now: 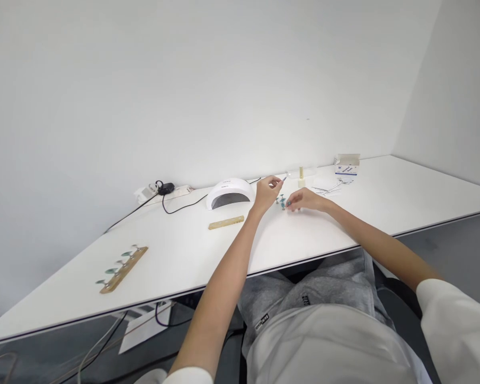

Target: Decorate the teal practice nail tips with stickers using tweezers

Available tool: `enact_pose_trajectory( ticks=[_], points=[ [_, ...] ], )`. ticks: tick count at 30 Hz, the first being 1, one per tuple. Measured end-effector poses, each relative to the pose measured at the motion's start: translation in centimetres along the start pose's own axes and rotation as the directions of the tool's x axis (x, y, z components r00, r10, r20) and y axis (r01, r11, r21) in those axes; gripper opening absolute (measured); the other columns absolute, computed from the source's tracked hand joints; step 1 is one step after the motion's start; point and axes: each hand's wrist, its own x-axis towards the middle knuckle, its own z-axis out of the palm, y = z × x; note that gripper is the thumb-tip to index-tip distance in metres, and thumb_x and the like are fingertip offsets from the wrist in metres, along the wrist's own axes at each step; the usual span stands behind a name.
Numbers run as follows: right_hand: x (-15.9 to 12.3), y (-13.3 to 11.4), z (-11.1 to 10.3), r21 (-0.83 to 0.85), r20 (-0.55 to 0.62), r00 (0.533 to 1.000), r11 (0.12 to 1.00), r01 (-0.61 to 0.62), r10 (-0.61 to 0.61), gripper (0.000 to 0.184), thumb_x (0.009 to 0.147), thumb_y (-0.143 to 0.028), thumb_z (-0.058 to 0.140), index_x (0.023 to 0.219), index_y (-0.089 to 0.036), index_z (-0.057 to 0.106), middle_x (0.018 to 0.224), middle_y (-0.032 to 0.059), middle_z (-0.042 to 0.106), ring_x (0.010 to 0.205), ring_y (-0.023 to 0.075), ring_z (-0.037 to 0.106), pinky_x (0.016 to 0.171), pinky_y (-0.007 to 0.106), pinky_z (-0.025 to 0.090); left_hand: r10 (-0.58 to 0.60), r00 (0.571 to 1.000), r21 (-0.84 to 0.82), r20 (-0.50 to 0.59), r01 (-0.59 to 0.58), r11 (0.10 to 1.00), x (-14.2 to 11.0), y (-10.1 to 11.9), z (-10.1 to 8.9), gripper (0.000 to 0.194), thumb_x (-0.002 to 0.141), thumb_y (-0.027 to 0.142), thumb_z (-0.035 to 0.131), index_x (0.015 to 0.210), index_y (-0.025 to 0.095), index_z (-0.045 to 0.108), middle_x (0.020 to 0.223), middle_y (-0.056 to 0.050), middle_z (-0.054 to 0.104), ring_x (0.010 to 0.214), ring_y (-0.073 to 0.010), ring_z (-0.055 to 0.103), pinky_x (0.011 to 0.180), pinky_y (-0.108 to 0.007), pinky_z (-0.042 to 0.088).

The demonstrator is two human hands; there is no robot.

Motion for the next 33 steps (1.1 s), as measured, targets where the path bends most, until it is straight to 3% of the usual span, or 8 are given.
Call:
enact_pose_trajectory(
  ticks=[3, 6, 10, 19, 33],
  points=[
    [0.5, 1.0, -1.4, -0.014, -0.208, 0.978, 0.999, 0.031, -0.034, 0.030, 0.060, -0.038, 0.077, 0.074, -0.013, 0.069, 0.068, 0.0055, 0.068, 0.061, 0.0142, 0.060, 0.058, 0.026, 0.047, 0.015, 1.000, 0.008, -0.007, -0.015, 1.000, 0.0, -0.3, 0.1, 0.013, 0.075, 0.029, 0.060, 0.071, 0.016, 0.062, 0.064, -0.001, 0.057, 0.057, -0.0109, 0.052, 0.058, -0.024, 0.045],
    [0.9, 2.0, -2.6, -0.130, -0.398, 0.909, 0.989, 0.075, -0.121, 0.025, 0.059, -0.036, 0.076, 0.070, -0.015, 0.068, 0.070, 0.0048, 0.069, 0.065, 0.0147, 0.061, 0.067, 0.029, 0.049, 0.052, 0.999, 0.072, 0.014, -0.053, 0.996, -0.1, -0.7, 0.1, 0.012, 0.075, 0.028, 0.060, 0.073, 0.017, 0.062, 0.063, 0.001, 0.056, 0.053, -0.0099, 0.048, 0.055, -0.024, 0.041],
    [0.9, 2.4, -3.3, -0.207, -0.513, 0.840, 0.975, 0.081, -0.178, 0.021, 0.063, -0.035, 0.073, 0.071, -0.016, 0.069, 0.074, 0.0048, 0.070, 0.068, 0.0155, 0.061, 0.070, 0.030, 0.049, 0.114, 0.986, 0.189, 0.119, -0.135, 0.973, -0.6, -1.0, 0.3, 0.008, 0.075, 0.026, 0.058, 0.073, 0.019, 0.061, 0.059, 0.002, 0.053, 0.051, -0.0100, 0.045, 0.055, -0.024, 0.037],
    [0.8, 1.7, -3.1, -0.206, -0.561, 0.797, 0.970, 0.125, -0.222, 0.022, 0.067, -0.037, 0.071, 0.075, -0.017, 0.073, 0.083, 0.0076, 0.072, 0.075, 0.0179, 0.062, 0.074, 0.031, 0.048, 0.260, 0.944, 0.304, 0.201, -0.313, 0.900, -1.2, -0.8, 0.8, 0.009, 0.080, 0.023, 0.052, 0.074, 0.020, 0.059, 0.067, 0.000, 0.057, 0.059, -0.0123, 0.047, 0.061, -0.025, 0.037],
    [0.8, 1.8, -3.2, -0.176, -0.561, 0.790, 0.968, 0.178, -0.248, 0.025, 0.067, -0.042, 0.073, 0.075, -0.019, 0.074, 0.085, 0.0079, 0.072, 0.079, 0.0194, 0.063, 0.077, 0.033, 0.049, 0.334, 0.923, 0.321, 0.192, -0.381, 0.867, -0.9, -1.3, 0.9, 0.019, 0.090, 0.028, 0.046, 0.083, 0.019, 0.061, 0.081, -0.005, 0.064, 0.069, -0.0141, 0.055, 0.065, -0.025, 0.039]
  ],
)
